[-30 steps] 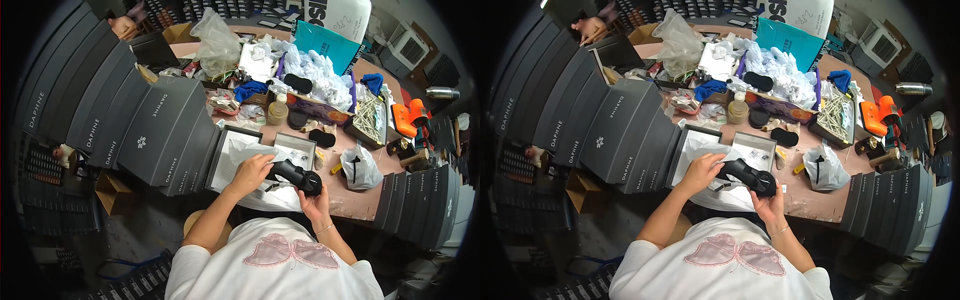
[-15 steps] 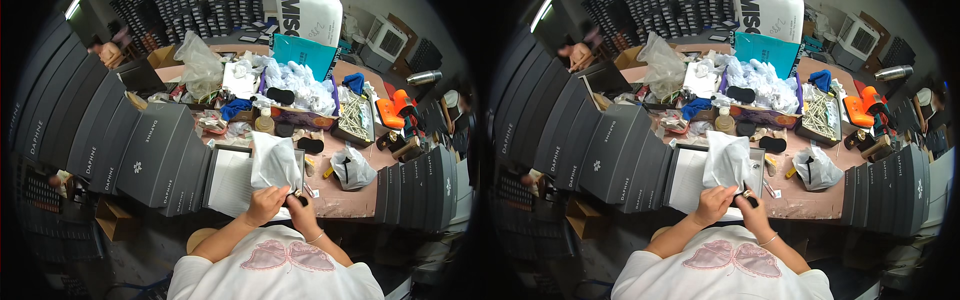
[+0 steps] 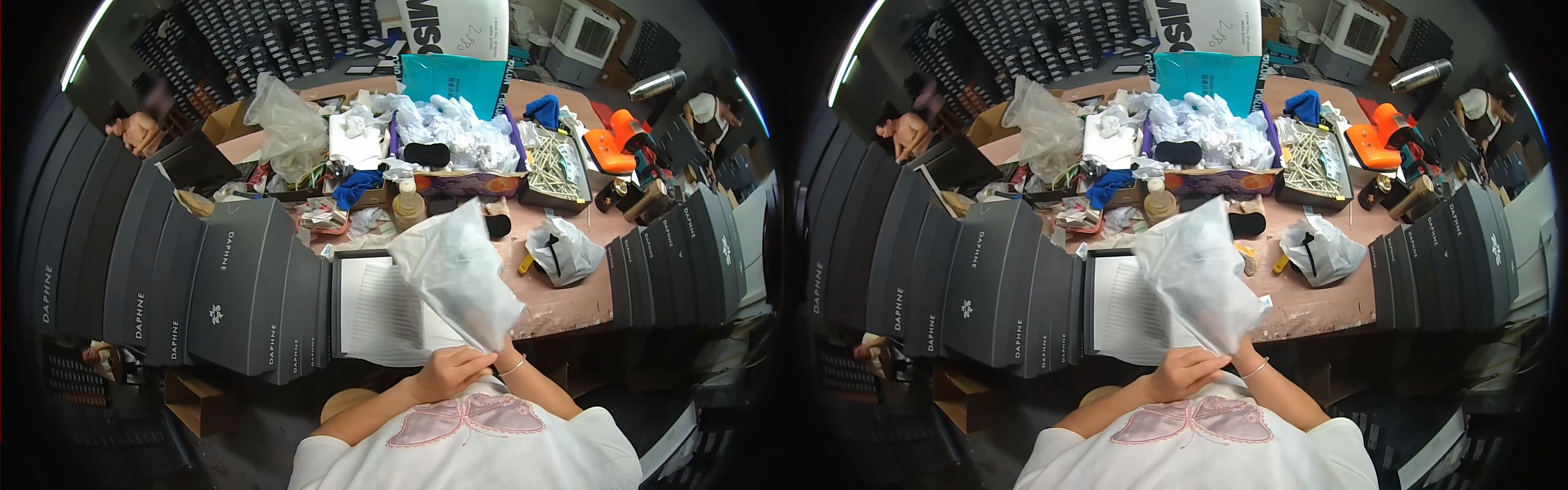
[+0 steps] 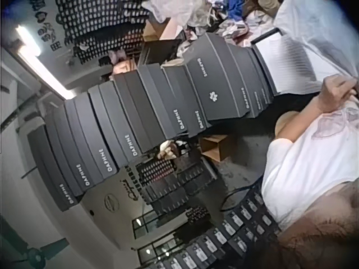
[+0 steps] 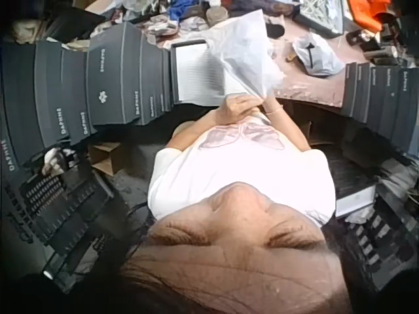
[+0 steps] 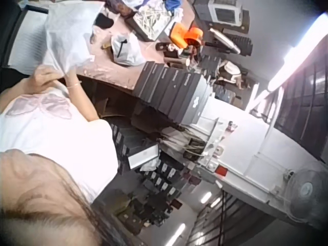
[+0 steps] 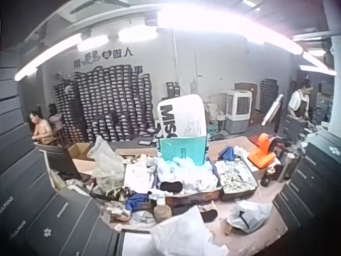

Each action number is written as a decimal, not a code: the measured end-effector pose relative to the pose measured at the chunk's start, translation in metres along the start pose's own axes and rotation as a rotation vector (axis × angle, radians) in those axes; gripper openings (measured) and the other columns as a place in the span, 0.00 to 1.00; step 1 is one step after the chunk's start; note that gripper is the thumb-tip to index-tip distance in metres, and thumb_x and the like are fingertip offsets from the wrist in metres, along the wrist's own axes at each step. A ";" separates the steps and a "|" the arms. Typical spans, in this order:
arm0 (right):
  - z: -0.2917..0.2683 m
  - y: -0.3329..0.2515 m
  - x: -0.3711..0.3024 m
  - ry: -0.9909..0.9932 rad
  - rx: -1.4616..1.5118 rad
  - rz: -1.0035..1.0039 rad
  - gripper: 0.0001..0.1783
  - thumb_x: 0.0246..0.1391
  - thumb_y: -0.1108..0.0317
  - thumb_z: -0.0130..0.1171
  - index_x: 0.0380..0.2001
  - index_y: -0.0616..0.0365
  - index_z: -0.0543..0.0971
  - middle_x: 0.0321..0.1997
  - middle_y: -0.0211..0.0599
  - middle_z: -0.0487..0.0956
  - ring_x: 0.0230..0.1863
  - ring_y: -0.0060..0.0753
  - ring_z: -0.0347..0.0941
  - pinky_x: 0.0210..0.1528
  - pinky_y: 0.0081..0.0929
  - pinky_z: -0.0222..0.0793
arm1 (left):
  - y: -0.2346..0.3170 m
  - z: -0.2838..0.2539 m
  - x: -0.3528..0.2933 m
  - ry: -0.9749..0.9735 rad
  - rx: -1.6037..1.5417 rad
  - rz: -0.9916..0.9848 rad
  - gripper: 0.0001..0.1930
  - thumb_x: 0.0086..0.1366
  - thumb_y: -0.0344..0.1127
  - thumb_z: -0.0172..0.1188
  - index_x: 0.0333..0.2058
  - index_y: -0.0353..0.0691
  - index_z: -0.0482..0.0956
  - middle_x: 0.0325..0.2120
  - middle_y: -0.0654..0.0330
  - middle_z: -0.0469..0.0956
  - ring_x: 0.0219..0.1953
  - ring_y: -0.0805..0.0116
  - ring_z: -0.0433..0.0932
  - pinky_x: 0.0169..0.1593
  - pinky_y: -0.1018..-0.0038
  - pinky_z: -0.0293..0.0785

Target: Inspecting high-heeled shoes for quality, cleaning them with a brush, and packing them into boxes with tissue paper.

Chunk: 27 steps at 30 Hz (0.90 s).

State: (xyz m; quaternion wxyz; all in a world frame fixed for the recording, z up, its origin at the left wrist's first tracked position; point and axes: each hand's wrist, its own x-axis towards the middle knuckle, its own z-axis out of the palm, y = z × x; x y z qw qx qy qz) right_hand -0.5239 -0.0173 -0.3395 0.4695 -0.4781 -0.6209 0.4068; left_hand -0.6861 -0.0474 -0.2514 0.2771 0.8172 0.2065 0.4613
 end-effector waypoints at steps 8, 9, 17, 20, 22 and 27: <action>0.067 -0.064 0.016 -0.373 -0.409 -0.436 0.26 0.46 0.65 0.59 0.50 0.60 0.73 0.48 0.55 0.74 0.44 0.54 0.73 0.44 0.39 0.70 | -0.045 -0.029 -0.082 0.814 -1.267 -1.210 0.33 0.63 0.57 0.52 0.58 0.38 0.65 0.53 0.53 0.72 0.54 0.57 0.72 0.56 0.59 0.69; 0.057 -0.066 0.008 -0.444 -0.356 -0.354 0.27 0.45 0.65 0.60 0.51 0.61 0.72 0.48 0.55 0.74 0.45 0.54 0.73 0.45 0.39 0.70 | -0.051 -0.039 -0.088 0.883 -1.366 -1.155 0.31 0.63 0.56 0.53 0.57 0.39 0.66 0.52 0.53 0.73 0.53 0.57 0.73 0.56 0.58 0.71; -0.013 -0.036 0.013 0.035 0.377 0.298 0.37 0.54 0.57 0.60 0.60 0.64 0.59 0.58 0.42 0.67 0.57 0.32 0.65 0.61 0.31 0.60 | -0.042 0.008 -0.018 0.216 -0.387 -0.897 0.26 0.56 0.32 0.65 0.52 0.28 0.68 0.49 0.50 0.72 0.52 0.58 0.72 0.54 0.65 0.70; -0.074 -0.031 0.012 0.427 0.723 0.566 0.34 0.53 0.59 0.59 0.58 0.67 0.62 0.56 0.40 0.68 0.55 0.31 0.65 0.60 0.29 0.59 | -0.107 0.026 -0.001 -0.139 0.158 -0.656 0.37 0.53 0.42 0.68 0.56 0.27 0.63 0.50 0.41 0.70 0.53 0.47 0.70 0.53 0.61 0.69; -0.114 -0.016 -0.005 0.463 0.589 0.561 0.34 0.52 0.60 0.59 0.58 0.67 0.63 0.55 0.40 0.69 0.56 0.31 0.65 0.60 0.27 0.58 | -0.153 0.040 0.004 -0.382 0.531 -0.712 0.35 0.53 0.42 0.67 0.54 0.26 0.63 0.49 0.41 0.71 0.50 0.47 0.72 0.49 0.60 0.71; -0.153 -0.002 -0.040 0.466 0.370 0.494 0.37 0.49 0.57 0.59 0.58 0.67 0.63 0.54 0.40 0.71 0.53 0.31 0.68 0.57 0.26 0.62 | -0.255 0.058 -0.016 -0.822 0.538 -0.936 0.33 0.50 0.39 0.68 0.54 0.40 0.65 0.44 0.46 0.73 0.44 0.50 0.75 0.41 0.59 0.73</action>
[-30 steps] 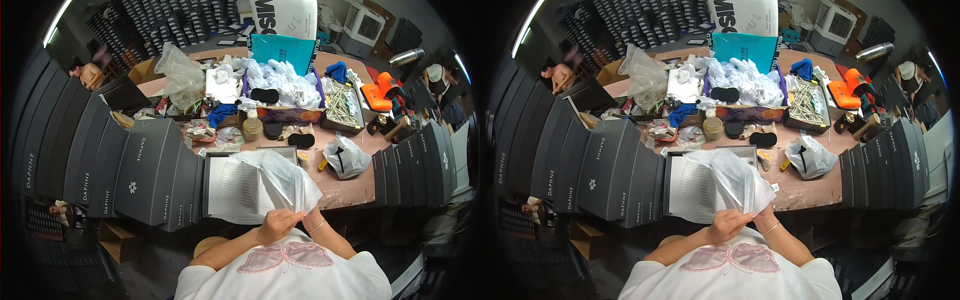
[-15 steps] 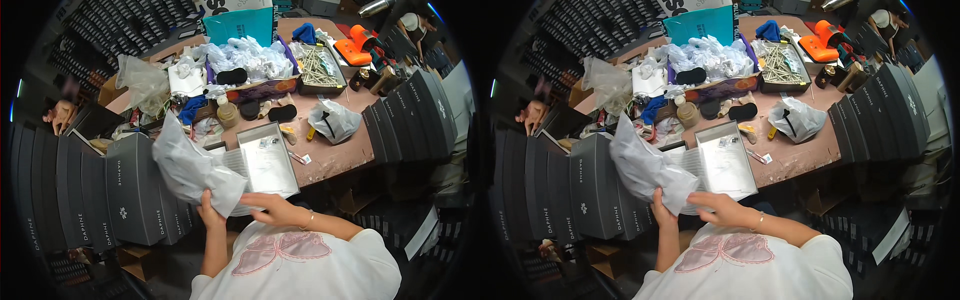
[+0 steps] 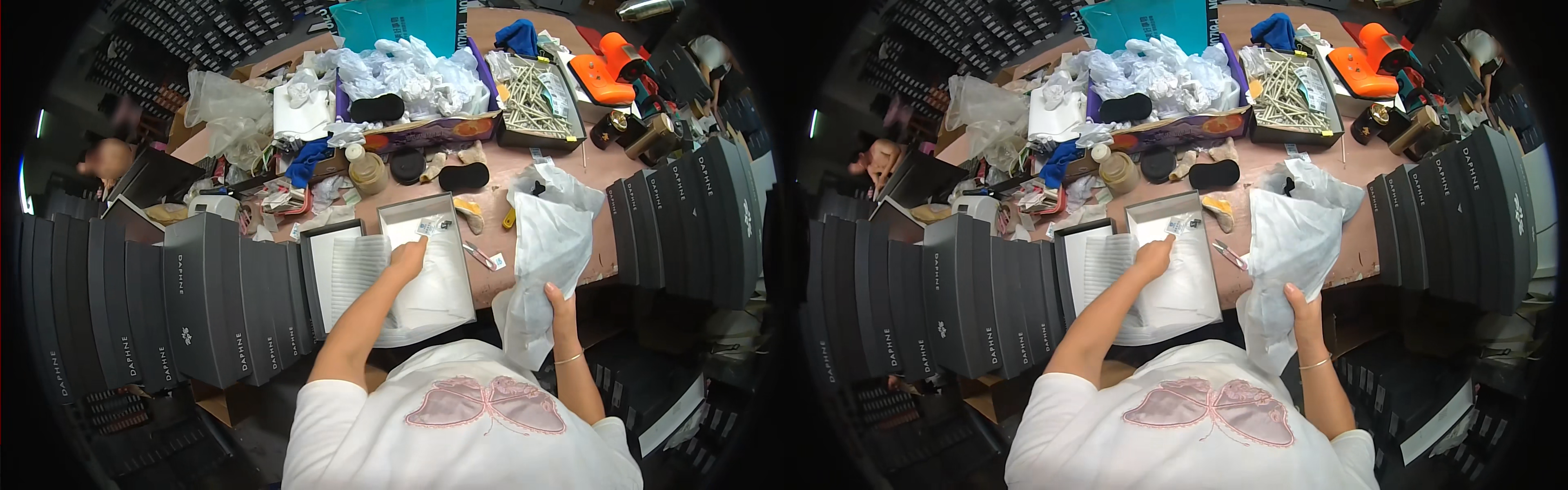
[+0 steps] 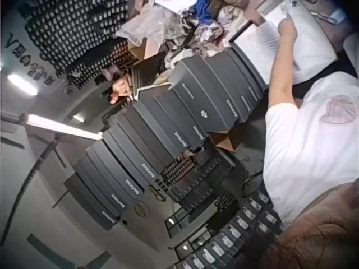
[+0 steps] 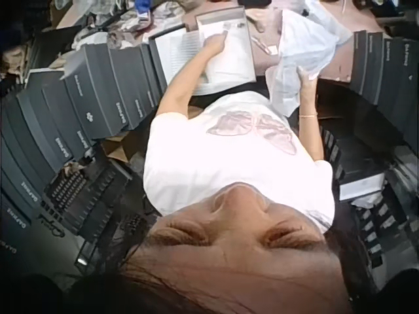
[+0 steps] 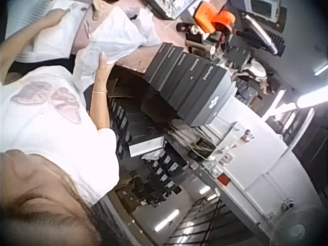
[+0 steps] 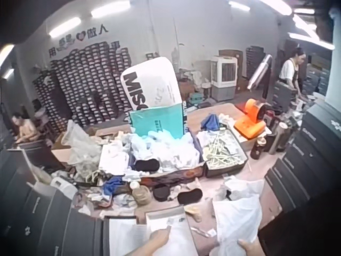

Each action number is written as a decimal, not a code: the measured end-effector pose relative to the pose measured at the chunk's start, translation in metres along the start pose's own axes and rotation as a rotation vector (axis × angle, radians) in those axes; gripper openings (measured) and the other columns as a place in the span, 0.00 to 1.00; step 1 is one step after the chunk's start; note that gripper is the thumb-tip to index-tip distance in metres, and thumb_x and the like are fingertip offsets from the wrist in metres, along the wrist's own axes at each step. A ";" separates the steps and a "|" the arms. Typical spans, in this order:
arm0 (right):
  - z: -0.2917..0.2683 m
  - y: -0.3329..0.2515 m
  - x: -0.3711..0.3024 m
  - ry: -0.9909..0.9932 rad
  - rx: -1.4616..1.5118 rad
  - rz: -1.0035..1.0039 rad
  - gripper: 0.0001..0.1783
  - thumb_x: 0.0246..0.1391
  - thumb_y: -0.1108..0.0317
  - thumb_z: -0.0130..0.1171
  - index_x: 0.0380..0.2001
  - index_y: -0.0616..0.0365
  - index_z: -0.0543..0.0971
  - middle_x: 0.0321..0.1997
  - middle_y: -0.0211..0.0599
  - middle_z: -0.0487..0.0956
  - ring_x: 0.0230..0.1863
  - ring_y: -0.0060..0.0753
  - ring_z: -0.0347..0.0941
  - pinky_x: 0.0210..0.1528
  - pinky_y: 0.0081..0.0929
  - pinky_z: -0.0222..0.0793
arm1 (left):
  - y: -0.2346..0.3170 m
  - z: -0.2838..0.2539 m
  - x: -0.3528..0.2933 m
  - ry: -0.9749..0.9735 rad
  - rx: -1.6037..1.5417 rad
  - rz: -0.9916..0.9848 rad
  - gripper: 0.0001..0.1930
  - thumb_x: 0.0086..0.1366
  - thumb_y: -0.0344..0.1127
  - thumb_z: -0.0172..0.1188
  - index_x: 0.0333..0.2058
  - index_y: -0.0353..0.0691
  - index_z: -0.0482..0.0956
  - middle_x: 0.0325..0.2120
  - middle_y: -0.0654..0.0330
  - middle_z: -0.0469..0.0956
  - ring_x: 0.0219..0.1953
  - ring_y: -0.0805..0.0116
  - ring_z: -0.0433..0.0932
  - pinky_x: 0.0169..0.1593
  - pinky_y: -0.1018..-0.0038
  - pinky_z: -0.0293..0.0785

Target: Inspecting high-heeled shoes for quality, cleaning them with a brush, and packing them into boxes with tissue paper.

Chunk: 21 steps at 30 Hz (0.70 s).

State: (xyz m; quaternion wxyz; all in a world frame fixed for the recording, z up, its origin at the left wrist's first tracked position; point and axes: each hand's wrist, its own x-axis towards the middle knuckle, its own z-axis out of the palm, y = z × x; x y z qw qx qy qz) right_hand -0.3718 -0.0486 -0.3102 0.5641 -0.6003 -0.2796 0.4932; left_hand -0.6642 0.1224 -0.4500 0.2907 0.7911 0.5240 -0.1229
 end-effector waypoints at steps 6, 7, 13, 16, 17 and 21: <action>-0.024 0.002 -0.006 -0.070 0.032 0.121 0.39 0.47 0.57 0.60 0.58 0.69 0.63 0.56 0.40 0.70 0.55 0.32 0.65 0.60 0.26 0.58 | 0.026 -0.024 -0.028 0.002 0.211 0.036 0.39 0.48 0.41 0.69 0.58 0.48 0.60 0.43 0.47 0.72 0.45 0.47 0.75 0.44 0.54 0.72; -0.016 -0.001 -0.005 -0.074 0.038 0.109 0.39 0.46 0.57 0.61 0.58 0.69 0.63 0.55 0.40 0.70 0.55 0.32 0.66 0.59 0.26 0.58 | 0.015 0.006 -0.017 0.036 0.178 0.016 0.38 0.48 0.42 0.69 0.58 0.47 0.61 0.40 0.47 0.74 0.41 0.47 0.77 0.43 0.55 0.73; -0.013 -0.015 -0.005 -0.076 0.004 0.073 0.40 0.44 0.56 0.62 0.58 0.69 0.63 0.53 0.41 0.72 0.54 0.31 0.67 0.59 0.27 0.59 | 0.010 -0.034 -0.020 0.108 -0.182 0.094 0.28 0.52 0.39 0.68 0.52 0.43 0.70 0.30 0.53 0.77 0.31 0.58 0.79 0.37 0.67 0.76; -0.007 -0.043 -0.015 -0.127 0.184 0.184 0.46 0.38 0.55 0.65 0.59 0.68 0.62 0.54 0.44 0.73 0.51 0.36 0.72 0.56 0.29 0.67 | 0.026 -0.081 -0.017 -0.270 -1.001 0.019 0.19 0.59 0.35 0.63 0.49 0.39 0.73 0.35 0.62 0.78 0.34 0.73 0.78 0.39 0.76 0.75; 0.000 -0.050 -0.017 -0.204 0.274 0.194 0.48 0.36 0.55 0.66 0.60 0.67 0.61 0.55 0.45 0.72 0.53 0.37 0.72 0.57 0.30 0.67 | 0.038 -0.076 -0.005 -0.368 -1.476 -0.016 0.17 0.62 0.34 0.61 0.49 0.38 0.73 0.38 0.63 0.78 0.37 0.75 0.78 0.40 0.77 0.76; 0.061 -0.045 -0.016 -0.511 0.551 0.332 0.58 0.28 0.51 0.68 0.63 0.67 0.56 0.62 0.48 0.66 0.61 0.41 0.67 0.63 0.34 0.63 | 0.135 -0.030 0.052 -0.132 -2.040 0.137 0.24 0.63 0.37 0.59 0.56 0.41 0.65 0.43 0.62 0.77 0.43 0.62 0.76 0.55 0.61 0.69</action>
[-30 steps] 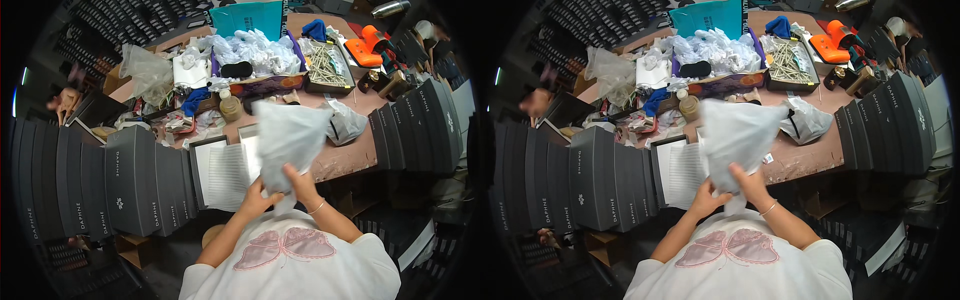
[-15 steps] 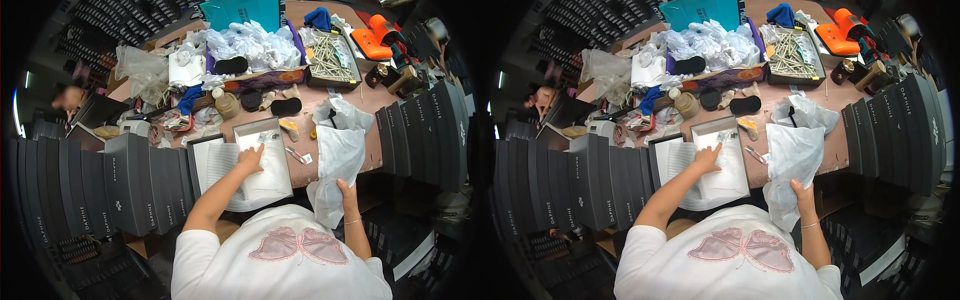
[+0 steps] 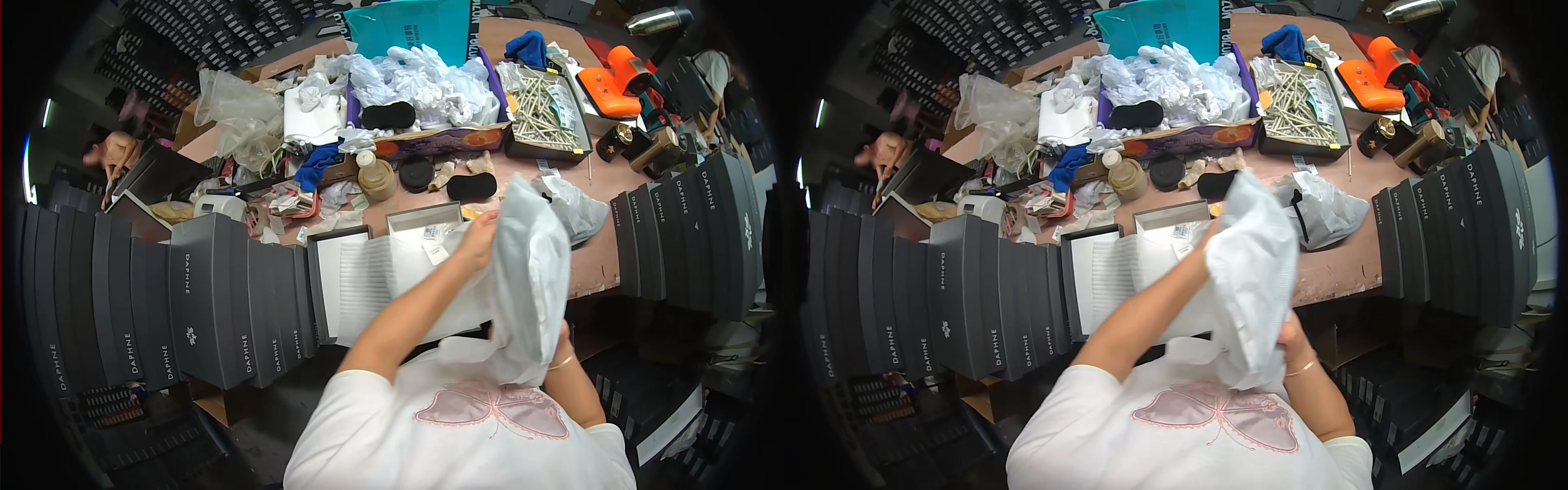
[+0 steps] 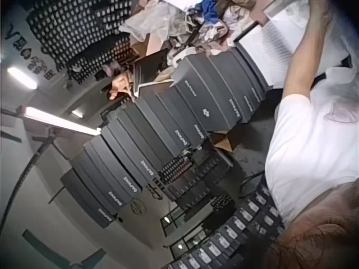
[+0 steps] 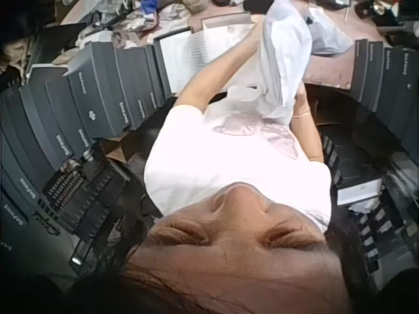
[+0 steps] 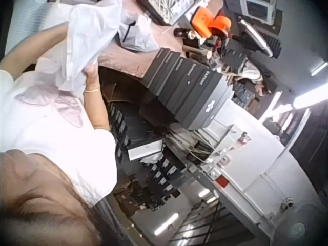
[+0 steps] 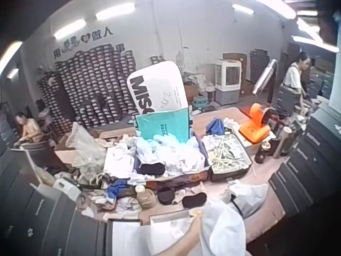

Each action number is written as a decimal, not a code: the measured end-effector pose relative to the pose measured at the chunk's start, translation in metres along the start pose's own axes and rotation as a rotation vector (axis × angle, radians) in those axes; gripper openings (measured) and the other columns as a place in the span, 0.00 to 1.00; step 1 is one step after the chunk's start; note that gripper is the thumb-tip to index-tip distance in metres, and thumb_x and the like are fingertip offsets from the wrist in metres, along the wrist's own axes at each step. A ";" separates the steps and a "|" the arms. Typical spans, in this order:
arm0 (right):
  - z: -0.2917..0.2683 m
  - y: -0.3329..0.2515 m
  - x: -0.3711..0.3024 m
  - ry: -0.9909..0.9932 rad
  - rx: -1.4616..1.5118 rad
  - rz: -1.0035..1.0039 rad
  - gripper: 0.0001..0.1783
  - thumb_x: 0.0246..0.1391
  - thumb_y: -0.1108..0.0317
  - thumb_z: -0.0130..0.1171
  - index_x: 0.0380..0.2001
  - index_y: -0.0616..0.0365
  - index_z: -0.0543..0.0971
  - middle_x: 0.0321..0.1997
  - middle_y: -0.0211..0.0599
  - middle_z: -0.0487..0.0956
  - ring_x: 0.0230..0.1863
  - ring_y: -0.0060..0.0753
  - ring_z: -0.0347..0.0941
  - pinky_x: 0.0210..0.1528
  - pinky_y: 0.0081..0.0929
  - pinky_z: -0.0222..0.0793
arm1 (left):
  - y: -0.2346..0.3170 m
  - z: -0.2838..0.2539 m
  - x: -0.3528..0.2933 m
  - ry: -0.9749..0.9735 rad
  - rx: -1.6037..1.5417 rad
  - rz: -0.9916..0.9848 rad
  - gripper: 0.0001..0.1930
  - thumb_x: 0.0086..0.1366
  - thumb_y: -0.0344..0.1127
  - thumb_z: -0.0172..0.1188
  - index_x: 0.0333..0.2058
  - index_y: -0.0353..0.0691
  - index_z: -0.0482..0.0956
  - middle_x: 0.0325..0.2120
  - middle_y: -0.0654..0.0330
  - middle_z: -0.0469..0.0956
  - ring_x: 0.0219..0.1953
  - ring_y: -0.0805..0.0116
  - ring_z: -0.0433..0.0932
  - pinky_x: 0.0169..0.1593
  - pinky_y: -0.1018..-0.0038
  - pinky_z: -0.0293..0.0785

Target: Inspecting high-heeled shoes for quality, cleaning them with a brush, and packing them into boxes with tissue paper.

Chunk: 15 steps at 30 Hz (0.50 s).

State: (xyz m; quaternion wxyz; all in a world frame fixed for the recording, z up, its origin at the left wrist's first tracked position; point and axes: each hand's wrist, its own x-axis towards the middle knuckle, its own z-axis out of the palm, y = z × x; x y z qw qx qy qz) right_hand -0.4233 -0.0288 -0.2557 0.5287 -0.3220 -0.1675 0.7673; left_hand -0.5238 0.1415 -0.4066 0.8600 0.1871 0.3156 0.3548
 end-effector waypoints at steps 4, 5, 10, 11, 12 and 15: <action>0.015 0.005 0.045 -0.109 -0.227 0.197 0.56 0.32 0.52 0.67 0.64 0.64 0.56 0.62 0.44 0.66 0.61 0.36 0.65 0.62 0.31 0.61 | -0.051 0.046 -0.027 -0.069 1.049 0.270 0.28 0.65 0.45 0.52 0.59 0.37 0.61 0.51 0.54 0.69 0.53 0.58 0.68 0.60 0.62 0.61; 0.014 0.007 0.058 -0.143 -0.309 0.269 0.55 0.33 0.53 0.66 0.64 0.64 0.56 0.62 0.43 0.66 0.61 0.36 0.65 0.62 0.31 0.61 | -0.054 0.044 -0.059 -0.212 1.101 0.172 0.29 0.66 0.47 0.50 0.59 0.35 0.61 0.53 0.52 0.67 0.55 0.58 0.66 0.61 0.63 0.60; -0.005 0.035 0.098 -0.166 -0.544 0.432 0.44 0.43 0.57 0.62 0.62 0.65 0.61 0.57 0.40 0.70 0.58 0.35 0.66 0.59 0.29 0.61 | -0.028 -0.015 -0.222 -0.562 1.185 -0.405 0.36 0.68 0.57 0.42 0.61 0.29 0.58 0.63 0.43 0.57 0.66 0.56 0.55 0.66 0.68 0.52; -0.008 0.057 0.111 -0.195 -0.653 0.398 0.40 0.44 0.59 0.61 0.59 0.66 0.64 0.55 0.41 0.72 0.55 0.35 0.68 0.58 0.30 0.63 | -0.022 -0.036 -0.237 -0.496 1.205 -0.394 0.33 0.68 0.56 0.44 0.61 0.34 0.60 0.61 0.45 0.59 0.65 0.56 0.57 0.65 0.67 0.54; -0.016 0.083 0.124 -0.221 -0.762 0.363 0.36 0.44 0.60 0.60 0.56 0.68 0.67 0.52 0.42 0.75 0.53 0.36 0.70 0.56 0.31 0.64 | -0.016 -0.057 -0.252 -0.427 1.221 -0.380 0.31 0.68 0.55 0.45 0.61 0.38 0.63 0.60 0.46 0.61 0.64 0.55 0.59 0.65 0.67 0.55; -0.065 0.165 0.150 -0.172 -1.340 0.031 0.31 0.43 0.62 0.60 0.50 0.71 0.71 0.45 0.44 0.79 0.46 0.35 0.74 0.51 0.32 0.68 | -0.049 -0.115 -0.310 0.107 0.989 -0.368 0.31 0.68 0.56 0.47 0.59 0.36 0.64 0.58 0.49 0.66 0.59 0.56 0.65 0.63 0.66 0.58</action>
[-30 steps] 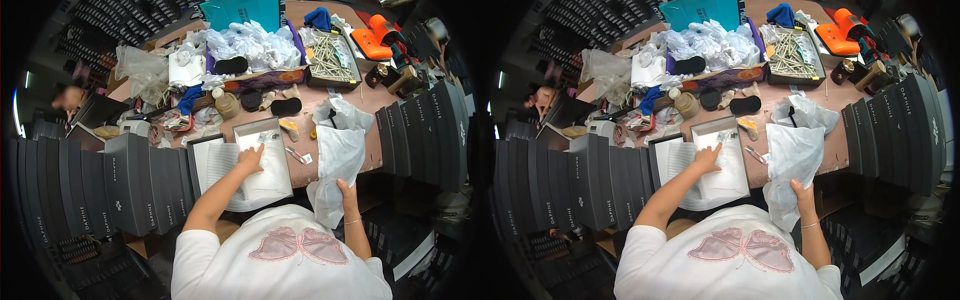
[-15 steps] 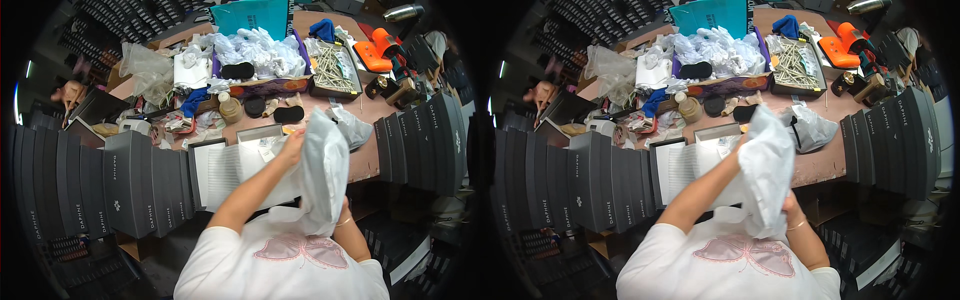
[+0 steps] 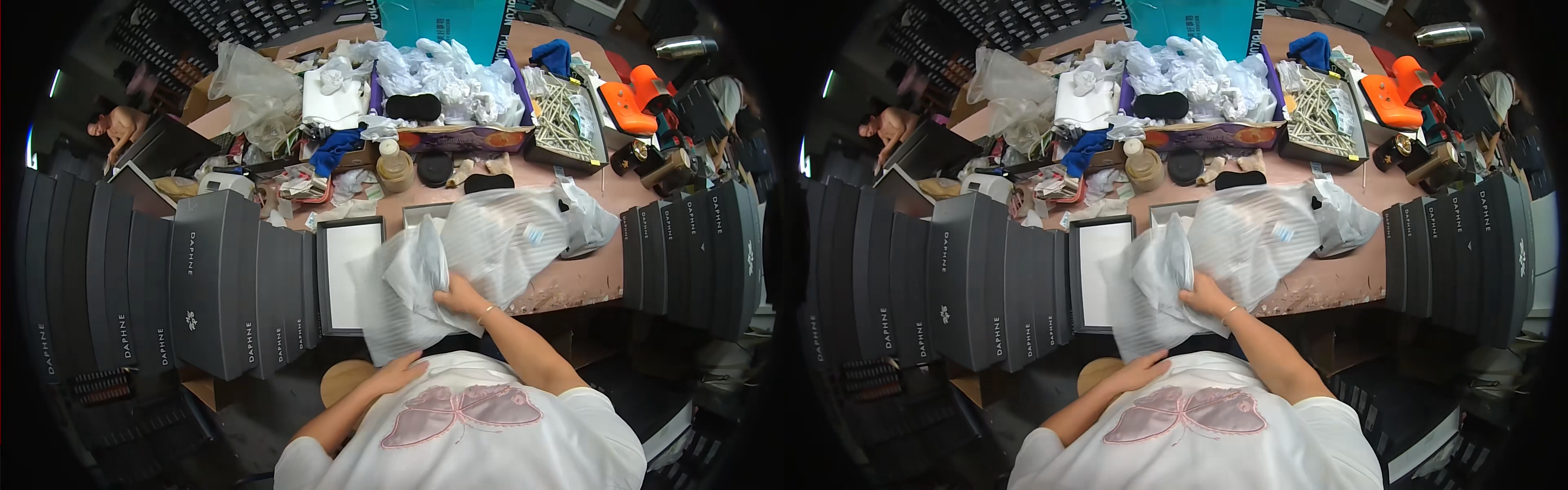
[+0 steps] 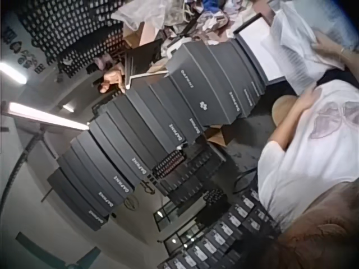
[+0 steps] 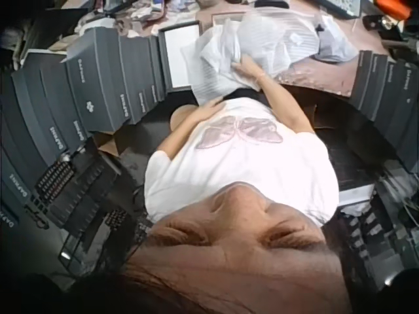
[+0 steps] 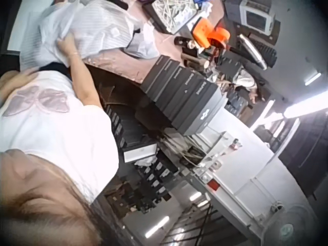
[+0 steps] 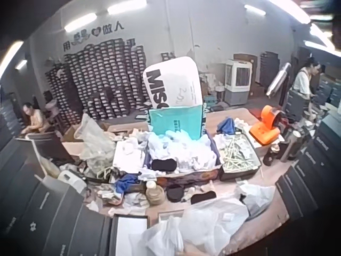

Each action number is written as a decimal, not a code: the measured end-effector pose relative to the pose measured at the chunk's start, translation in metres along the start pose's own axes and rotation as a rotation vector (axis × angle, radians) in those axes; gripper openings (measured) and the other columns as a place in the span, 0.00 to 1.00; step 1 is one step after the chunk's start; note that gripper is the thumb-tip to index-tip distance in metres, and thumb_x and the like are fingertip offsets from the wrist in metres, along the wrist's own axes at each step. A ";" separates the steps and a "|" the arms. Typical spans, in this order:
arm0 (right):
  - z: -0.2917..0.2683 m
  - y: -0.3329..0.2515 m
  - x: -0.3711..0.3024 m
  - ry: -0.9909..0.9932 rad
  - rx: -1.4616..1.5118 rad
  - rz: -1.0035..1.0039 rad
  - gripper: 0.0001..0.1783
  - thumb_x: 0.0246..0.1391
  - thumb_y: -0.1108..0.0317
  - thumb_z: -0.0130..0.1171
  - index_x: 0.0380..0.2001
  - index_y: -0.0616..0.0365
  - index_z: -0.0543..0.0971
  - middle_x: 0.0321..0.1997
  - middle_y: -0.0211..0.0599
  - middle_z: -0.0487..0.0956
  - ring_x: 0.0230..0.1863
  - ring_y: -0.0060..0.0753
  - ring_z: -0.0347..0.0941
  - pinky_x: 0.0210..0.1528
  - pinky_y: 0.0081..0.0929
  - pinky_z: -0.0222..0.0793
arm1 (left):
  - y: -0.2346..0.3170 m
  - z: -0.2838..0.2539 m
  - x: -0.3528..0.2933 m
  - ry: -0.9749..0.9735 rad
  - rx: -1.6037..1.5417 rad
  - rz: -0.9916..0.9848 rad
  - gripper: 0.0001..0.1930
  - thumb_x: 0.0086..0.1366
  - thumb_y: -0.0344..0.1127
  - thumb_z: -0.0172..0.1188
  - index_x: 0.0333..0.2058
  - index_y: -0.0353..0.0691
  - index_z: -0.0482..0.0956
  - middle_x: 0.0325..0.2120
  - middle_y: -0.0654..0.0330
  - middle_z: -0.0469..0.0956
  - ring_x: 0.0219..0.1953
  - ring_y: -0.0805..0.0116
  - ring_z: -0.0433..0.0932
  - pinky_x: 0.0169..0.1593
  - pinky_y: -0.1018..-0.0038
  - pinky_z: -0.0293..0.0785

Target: Inspecting high-heeled shoes for quality, cleaning them with a brush, and packing them into boxes with tissue paper.

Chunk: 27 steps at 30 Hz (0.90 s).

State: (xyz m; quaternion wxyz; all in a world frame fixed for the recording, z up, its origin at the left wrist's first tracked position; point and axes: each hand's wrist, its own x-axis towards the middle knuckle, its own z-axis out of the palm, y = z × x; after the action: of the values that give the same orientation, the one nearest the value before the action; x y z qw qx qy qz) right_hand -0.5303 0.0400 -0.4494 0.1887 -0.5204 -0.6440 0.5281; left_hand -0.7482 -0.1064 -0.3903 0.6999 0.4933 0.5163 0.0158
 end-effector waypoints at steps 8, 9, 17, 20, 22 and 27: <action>-0.025 -0.034 -0.006 -0.140 0.393 0.225 0.30 0.41 0.66 0.60 0.50 0.68 0.73 0.44 0.41 0.79 0.43 0.32 0.74 0.49 0.27 0.69 | -0.013 -0.020 0.019 0.664 -1.565 0.110 0.18 0.63 0.37 0.61 0.48 0.33 0.73 0.44 0.59 0.76 0.48 0.65 0.74 0.52 0.68 0.70; -0.031 -0.042 -0.008 -0.154 0.411 0.189 0.30 0.41 0.66 0.60 0.50 0.68 0.73 0.45 0.41 0.78 0.43 0.32 0.74 0.49 0.27 0.69 | -0.006 -0.029 0.020 0.795 -1.396 0.184 0.17 0.62 0.34 0.61 0.47 0.33 0.73 0.43 0.59 0.77 0.46 0.67 0.75 0.51 0.70 0.70; -0.041 -0.075 -0.010 -0.339 0.193 0.310 0.31 0.39 0.63 0.62 0.49 0.65 0.73 0.44 0.50 0.78 0.46 0.39 0.75 0.51 0.29 0.68 | 0.038 -0.151 0.008 1.291 -0.754 0.520 0.08 0.61 0.32 0.62 0.33 0.30 0.80 0.30 0.62 0.79 0.31 0.76 0.74 0.38 0.77 0.70; 0.017 -0.009 0.002 0.123 -0.252 -0.046 0.29 0.37 0.63 0.60 0.46 0.63 0.73 0.43 0.60 0.76 0.44 0.60 0.72 0.50 0.42 0.67 | 0.077 -0.135 0.008 1.155 -0.382 0.549 0.09 0.62 0.33 0.62 0.28 0.31 0.78 0.24 0.65 0.78 0.26 0.79 0.70 0.32 0.78 0.68; 0.010 -0.009 -0.008 0.141 -0.046 -0.041 0.29 0.38 0.63 0.60 0.47 0.63 0.73 0.43 0.59 0.75 0.43 0.60 0.72 0.50 0.43 0.67 | 0.088 -0.119 -0.003 1.110 -0.090 0.590 0.11 0.63 0.34 0.61 0.28 0.31 0.77 0.20 0.64 0.75 0.25 0.80 0.68 0.29 0.79 0.66; 0.014 -0.010 -0.005 0.073 -0.221 0.001 0.32 0.39 0.61 0.60 0.50 0.61 0.70 0.44 0.58 0.74 0.44 0.60 0.73 0.48 0.45 0.69 | 0.107 -0.082 -0.018 0.888 -0.309 0.525 0.11 0.63 0.33 0.59 0.27 0.29 0.75 0.19 0.61 0.71 0.23 0.78 0.67 0.28 0.78 0.65</action>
State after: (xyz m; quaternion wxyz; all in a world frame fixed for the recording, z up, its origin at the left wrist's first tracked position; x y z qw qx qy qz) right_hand -0.5445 0.0301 -0.4448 0.1529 -0.5572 -0.6907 0.4347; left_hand -0.7651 -0.0058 -0.3010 0.4512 0.4431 0.6136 0.4729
